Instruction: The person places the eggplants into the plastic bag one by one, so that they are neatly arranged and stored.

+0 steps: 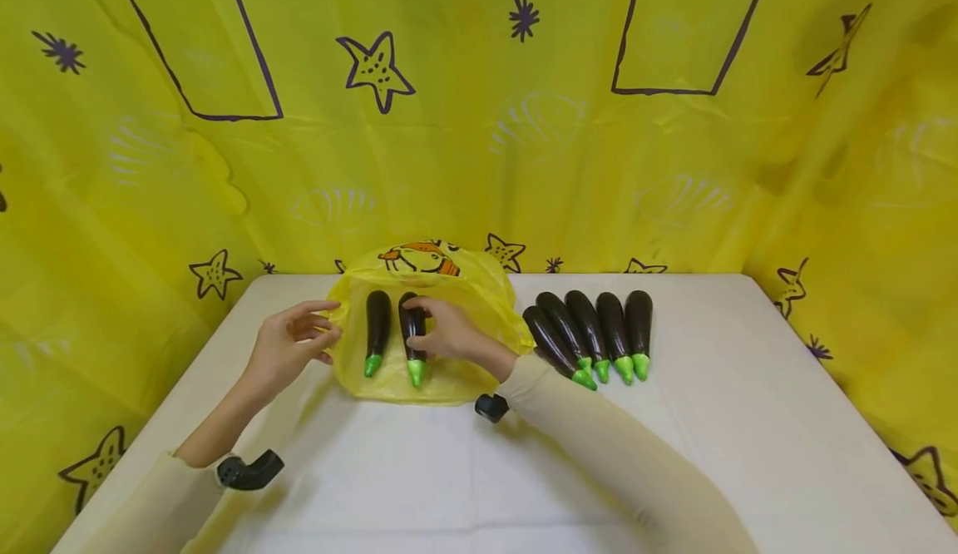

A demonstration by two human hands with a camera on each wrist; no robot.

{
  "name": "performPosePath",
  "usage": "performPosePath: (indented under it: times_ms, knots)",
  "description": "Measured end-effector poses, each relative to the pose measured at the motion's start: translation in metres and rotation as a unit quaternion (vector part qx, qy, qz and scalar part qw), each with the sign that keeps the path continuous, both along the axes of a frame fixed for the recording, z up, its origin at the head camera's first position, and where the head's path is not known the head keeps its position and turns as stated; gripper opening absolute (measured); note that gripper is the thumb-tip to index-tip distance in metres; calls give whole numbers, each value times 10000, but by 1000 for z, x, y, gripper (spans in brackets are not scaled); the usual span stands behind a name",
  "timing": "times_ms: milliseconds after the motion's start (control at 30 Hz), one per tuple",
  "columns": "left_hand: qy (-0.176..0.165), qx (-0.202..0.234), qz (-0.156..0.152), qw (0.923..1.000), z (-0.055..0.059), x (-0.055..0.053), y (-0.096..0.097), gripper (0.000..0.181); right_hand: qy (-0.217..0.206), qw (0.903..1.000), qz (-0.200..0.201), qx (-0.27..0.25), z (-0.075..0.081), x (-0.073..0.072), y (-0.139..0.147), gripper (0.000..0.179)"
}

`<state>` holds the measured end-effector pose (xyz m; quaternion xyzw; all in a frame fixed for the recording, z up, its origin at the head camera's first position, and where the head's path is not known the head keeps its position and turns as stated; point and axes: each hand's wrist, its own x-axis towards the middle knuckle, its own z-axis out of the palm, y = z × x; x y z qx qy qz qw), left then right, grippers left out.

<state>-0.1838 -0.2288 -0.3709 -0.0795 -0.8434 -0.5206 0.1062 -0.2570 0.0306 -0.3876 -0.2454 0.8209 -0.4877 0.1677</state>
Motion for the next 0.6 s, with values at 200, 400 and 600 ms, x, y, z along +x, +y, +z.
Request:
performPosePath:
  times_ms: [200,400,600]
  knots:
    - [29,15,-28,10000,1,-1,0,41,-89,10000,-17,-21,-2,-3,-6,59]
    - [27,30,-37,10000,1,-1,-1,42,148,9997,25,185,-6,-7,-13,59]
    - [23,9,-22,10000,0,-1,0,41,340,9983,-87,460,-8,-8,-20,58]
